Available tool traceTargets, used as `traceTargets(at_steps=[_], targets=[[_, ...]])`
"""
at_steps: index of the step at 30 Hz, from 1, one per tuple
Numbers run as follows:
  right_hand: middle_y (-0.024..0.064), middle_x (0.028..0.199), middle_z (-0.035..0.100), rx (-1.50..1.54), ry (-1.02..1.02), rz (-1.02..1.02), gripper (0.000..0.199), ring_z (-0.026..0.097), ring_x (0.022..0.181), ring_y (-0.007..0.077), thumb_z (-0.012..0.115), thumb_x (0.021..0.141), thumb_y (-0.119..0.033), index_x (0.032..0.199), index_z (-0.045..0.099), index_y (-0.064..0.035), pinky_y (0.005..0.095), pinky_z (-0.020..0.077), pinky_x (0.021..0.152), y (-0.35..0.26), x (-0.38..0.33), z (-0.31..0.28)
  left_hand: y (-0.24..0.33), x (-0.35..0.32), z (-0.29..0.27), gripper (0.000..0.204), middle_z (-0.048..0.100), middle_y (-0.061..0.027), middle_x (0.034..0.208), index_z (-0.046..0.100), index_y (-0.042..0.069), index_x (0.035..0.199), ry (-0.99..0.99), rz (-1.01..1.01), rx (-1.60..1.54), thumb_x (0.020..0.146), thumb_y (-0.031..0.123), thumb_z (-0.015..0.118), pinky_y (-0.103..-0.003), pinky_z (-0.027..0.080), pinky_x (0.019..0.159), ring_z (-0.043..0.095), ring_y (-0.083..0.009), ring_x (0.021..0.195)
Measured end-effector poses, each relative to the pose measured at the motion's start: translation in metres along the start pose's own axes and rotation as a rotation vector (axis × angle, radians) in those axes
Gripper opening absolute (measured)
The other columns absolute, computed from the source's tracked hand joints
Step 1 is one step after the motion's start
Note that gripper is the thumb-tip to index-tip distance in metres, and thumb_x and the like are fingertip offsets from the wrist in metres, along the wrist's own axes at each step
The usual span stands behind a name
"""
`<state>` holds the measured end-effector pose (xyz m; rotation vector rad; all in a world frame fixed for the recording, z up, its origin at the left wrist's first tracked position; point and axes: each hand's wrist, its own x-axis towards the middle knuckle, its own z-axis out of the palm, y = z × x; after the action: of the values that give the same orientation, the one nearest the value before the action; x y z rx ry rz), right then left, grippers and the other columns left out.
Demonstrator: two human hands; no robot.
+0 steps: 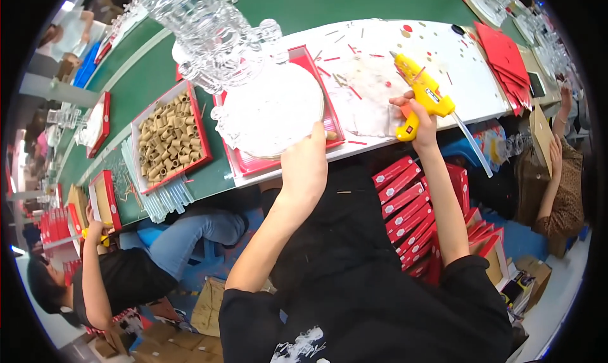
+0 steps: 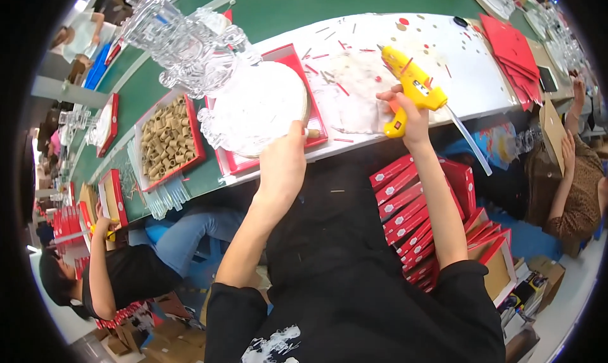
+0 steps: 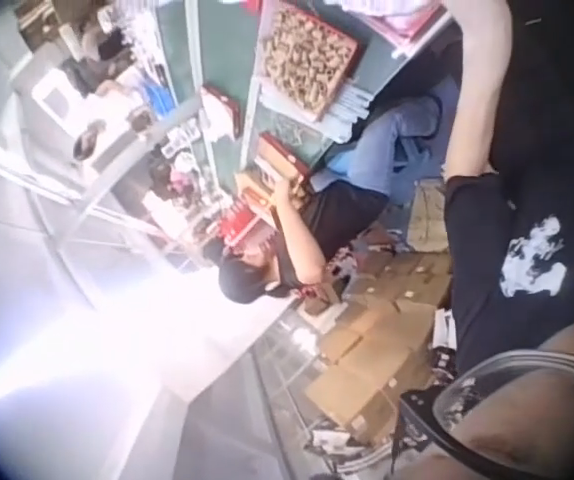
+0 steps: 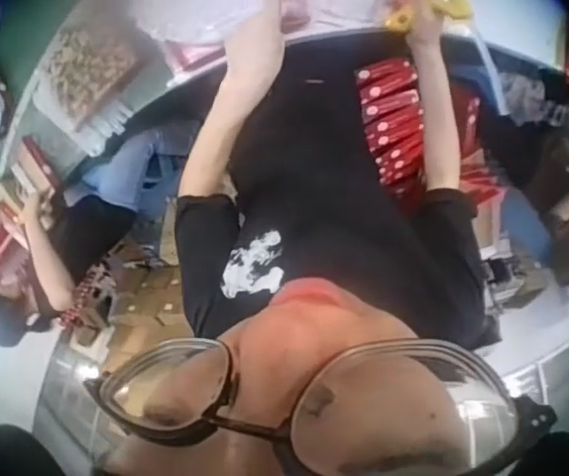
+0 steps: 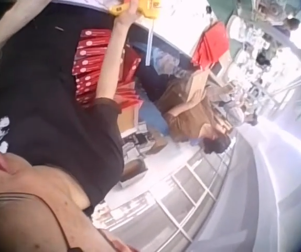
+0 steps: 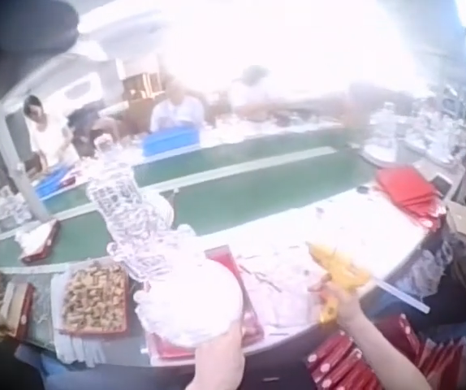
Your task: Assembling decorative fixtures by applying hot glue to components and packaging them into boxes on a factory production line.
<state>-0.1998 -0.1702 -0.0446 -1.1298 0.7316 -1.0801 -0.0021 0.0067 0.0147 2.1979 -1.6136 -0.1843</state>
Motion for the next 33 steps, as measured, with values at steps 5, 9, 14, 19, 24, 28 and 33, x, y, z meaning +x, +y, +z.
traceTargets(at_steps=[5, 9, 14, 19, 24, 28, 33], targets=[[0.0111, 0.085, 0.066, 0.007, -0.043, -0.01, 0.024, 0.063, 0.075, 0.0164, 0.058, 0.085, -0.018, 0.102, 0.052, -0.0029, 0.0307, 0.0508, 0.079, -0.003, 0.0, -0.001, 0.008, 0.005, -0.006, 0.005, 0.064, -0.0189, 0.07, 0.052, 0.001, 0.086, -0.031, 0.011, 0.04, 0.083, 0.005, 0.054, -0.042, 0.052, 0.061, 0.066, -0.0341, 0.068], [0.0111, 0.084, 0.065, 0.007, -0.049, 0.018, 0.023, 0.064, 0.075, 0.0162, 0.058, 0.085, -0.018, 0.102, 0.052, -0.0031, 0.0324, 0.0503, 0.083, -0.005, -0.001, 0.005, 0.006, 0.006, -0.008, 0.006, 0.064, -0.0186, 0.071, 0.053, 0.002, 0.082, -0.058, 0.01, 0.062, 0.084, 0.007, 0.055, -0.041, 0.052, 0.061, 0.066, -0.0338, 0.068], [0.0112, 0.085, 0.066, -0.004, -0.059, 0.005, 0.023, 0.064, 0.077, 0.0168, 0.058, 0.086, -0.019, 0.101, 0.052, -0.0037, 0.0313, 0.05, 0.082, -0.002, 0.001, 0.0, 0.007, 0.009, -0.004, 0.002, 0.061, -0.0175, 0.067, 0.055, 0.002, 0.078, -0.048, 0.06, 0.009, 0.079, 0.004, 0.054, -0.043, 0.05, 0.061, 0.064, -0.034, 0.069], [0.0112, 0.086, 0.066, -0.018, -0.035, 0.028, 0.023, 0.063, 0.075, 0.0164, 0.057, 0.086, -0.019, 0.102, 0.052, -0.0036, 0.0338, 0.0494, 0.087, -0.001, -0.001, 0.001, 0.008, 0.012, 0.002, 0.006, 0.061, -0.0191, 0.067, 0.056, 0.002, 0.079, -0.04, 0.036, -0.058, 0.082, 0.008, 0.055, -0.045, 0.048, 0.061, 0.062, -0.0363, 0.068], [0.011, 0.086, 0.066, -0.016, -0.042, 0.033, 0.023, 0.063, 0.074, 0.0164, 0.057, 0.085, -0.019, 0.102, 0.052, -0.0035, 0.0359, 0.0487, 0.089, -0.002, 0.001, 0.003, 0.004, 0.012, 0.005, 0.011, 0.061, -0.02, 0.069, 0.06, 0.003, 0.083, -0.052, -0.002, -0.075, 0.086, 0.014, 0.058, -0.045, 0.047, 0.061, 0.062, -0.038, 0.067], [0.0111, 0.085, 0.066, -0.017, -0.05, 0.029, 0.024, 0.063, 0.074, 0.0165, 0.057, 0.085, -0.02, 0.102, 0.051, -0.0031, 0.034, 0.0495, 0.086, -0.004, 0.001, 0.002, 0.003, 0.009, 0.006, 0.011, 0.061, -0.0167, 0.065, 0.057, 0.004, 0.08, 0.018, 0.017, -0.106, 0.085, 0.013, 0.055, -0.044, 0.049, 0.06, 0.064, -0.0339, 0.067], [0.0117, 0.087, 0.066, -0.007, -0.057, 0.023, 0.024, 0.064, 0.079, 0.0171, 0.057, 0.086, -0.02, 0.103, 0.051, -0.0036, 0.0291, 0.05, 0.078, -0.001, 0.003, 0.003, -0.001, 0.007, 0.002, 0.014, 0.063, -0.0181, 0.07, 0.064, 0.004, 0.089, 0.019, 0.027, -0.187, 0.086, 0.017, 0.06, -0.044, 0.048, 0.061, 0.062, -0.036, 0.067]])
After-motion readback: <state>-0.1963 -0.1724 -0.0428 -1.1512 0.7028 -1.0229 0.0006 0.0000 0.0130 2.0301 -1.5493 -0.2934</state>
